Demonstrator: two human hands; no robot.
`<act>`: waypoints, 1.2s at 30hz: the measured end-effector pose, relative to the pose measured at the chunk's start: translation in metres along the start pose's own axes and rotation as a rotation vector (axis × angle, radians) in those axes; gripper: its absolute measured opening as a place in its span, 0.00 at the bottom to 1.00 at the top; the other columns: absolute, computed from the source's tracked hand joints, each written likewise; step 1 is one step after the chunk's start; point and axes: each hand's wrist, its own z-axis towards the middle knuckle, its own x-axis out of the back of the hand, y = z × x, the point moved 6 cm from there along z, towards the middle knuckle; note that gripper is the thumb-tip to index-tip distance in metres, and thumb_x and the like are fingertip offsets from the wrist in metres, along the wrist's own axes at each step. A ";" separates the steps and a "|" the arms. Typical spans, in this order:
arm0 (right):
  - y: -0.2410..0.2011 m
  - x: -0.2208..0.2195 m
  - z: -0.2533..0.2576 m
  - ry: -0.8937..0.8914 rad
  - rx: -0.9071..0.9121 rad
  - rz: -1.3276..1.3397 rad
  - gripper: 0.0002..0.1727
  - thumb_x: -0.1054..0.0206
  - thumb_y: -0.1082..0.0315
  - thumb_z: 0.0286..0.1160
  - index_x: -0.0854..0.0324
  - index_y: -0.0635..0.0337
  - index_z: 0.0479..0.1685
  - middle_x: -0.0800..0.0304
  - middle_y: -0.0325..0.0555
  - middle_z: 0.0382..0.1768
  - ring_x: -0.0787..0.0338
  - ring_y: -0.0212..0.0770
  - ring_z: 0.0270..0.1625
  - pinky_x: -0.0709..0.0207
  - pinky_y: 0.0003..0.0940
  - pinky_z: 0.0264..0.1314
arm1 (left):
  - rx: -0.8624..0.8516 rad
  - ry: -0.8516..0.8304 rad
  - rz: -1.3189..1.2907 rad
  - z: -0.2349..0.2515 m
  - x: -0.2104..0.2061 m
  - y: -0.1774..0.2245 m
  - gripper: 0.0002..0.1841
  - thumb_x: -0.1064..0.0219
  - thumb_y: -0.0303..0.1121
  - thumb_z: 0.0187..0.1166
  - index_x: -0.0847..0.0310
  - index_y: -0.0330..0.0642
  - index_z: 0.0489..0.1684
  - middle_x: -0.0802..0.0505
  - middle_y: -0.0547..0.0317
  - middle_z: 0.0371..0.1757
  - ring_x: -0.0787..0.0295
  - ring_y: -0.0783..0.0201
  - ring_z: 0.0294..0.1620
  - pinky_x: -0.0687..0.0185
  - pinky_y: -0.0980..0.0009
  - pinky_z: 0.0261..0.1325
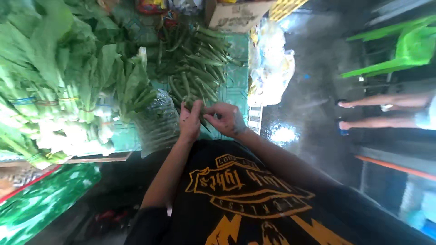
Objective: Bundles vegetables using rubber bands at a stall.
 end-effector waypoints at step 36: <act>0.090 0.098 0.001 0.296 -0.536 0.971 0.20 0.53 0.82 0.75 0.31 0.45 0.54 0.08 0.42 0.57 0.09 0.40 0.32 0.12 0.39 0.31 | -0.153 -0.266 0.793 0.001 -0.006 0.013 0.26 0.37 0.33 0.84 0.39 0.42 0.80 0.10 0.53 0.52 0.09 0.64 0.45 0.09 0.61 0.48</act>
